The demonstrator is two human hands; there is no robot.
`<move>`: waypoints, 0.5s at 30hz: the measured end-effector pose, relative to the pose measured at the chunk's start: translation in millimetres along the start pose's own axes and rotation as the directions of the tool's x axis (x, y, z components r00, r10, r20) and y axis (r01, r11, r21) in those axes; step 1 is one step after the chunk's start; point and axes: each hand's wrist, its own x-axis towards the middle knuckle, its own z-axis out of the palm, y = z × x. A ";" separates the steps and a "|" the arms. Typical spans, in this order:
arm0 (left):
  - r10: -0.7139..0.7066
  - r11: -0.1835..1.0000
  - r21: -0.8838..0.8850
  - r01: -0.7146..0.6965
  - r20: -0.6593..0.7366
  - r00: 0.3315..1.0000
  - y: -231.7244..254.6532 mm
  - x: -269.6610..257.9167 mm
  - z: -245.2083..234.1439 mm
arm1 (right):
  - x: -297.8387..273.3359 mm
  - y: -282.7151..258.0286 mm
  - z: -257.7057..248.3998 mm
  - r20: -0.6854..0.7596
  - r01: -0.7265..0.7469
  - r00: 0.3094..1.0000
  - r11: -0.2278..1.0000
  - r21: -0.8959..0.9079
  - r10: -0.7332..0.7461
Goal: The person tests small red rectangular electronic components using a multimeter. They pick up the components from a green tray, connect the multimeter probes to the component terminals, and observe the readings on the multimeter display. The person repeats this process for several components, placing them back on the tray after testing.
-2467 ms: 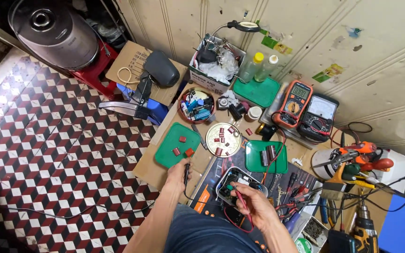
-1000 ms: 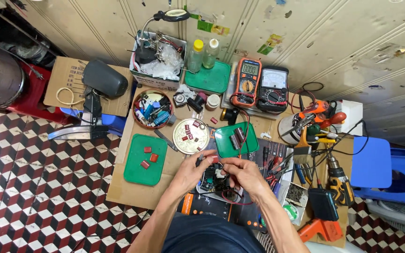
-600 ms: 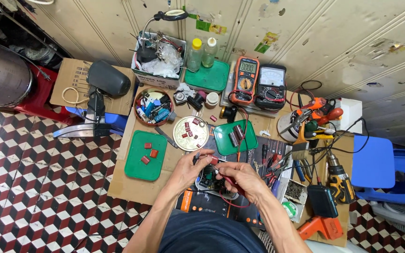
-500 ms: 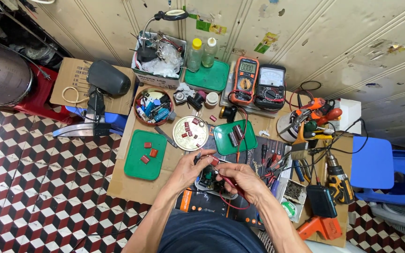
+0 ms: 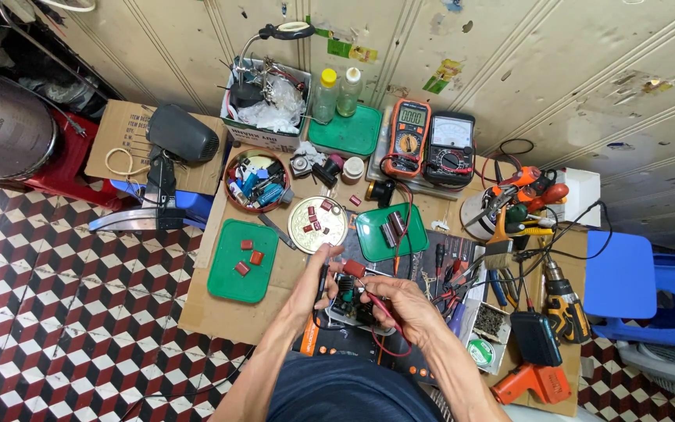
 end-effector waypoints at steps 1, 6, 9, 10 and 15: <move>-0.088 0.981 -0.175 0.086 -0.008 0.996 -3.9 1.8 -3.4 | 0.8 -0.2 -0.4 -0.007 0.001 1.000 1.000 0.004 -0.001; -0.114 0.985 -0.139 0.104 -0.063 0.992 -33.7 9.7 -12.4 | 3.3 -0.4 -8.4 -0.022 0.017 1.000 1.000 0.013 -0.016; -0.117 0.992 -0.049 0.113 -0.093 0.989 -30.0 3.3 -8.4 | -2.0 -5.0 -8.1 -0.014 0.021 1.000 1.000 0.024 -0.020; -0.079 0.996 -0.046 0.075 -0.076 0.994 -29.8 2.3 -7.3 | -4.0 -6.9 -8.0 -0.001 0.024 1.000 0.999 0.021 -0.024; -0.230 0.963 -0.147 0.224 -0.024 0.973 -15.2 -2.6 -7.3 | -5.1 -9.0 -9.1 0.023 0.021 0.999 0.999 0.031 -0.022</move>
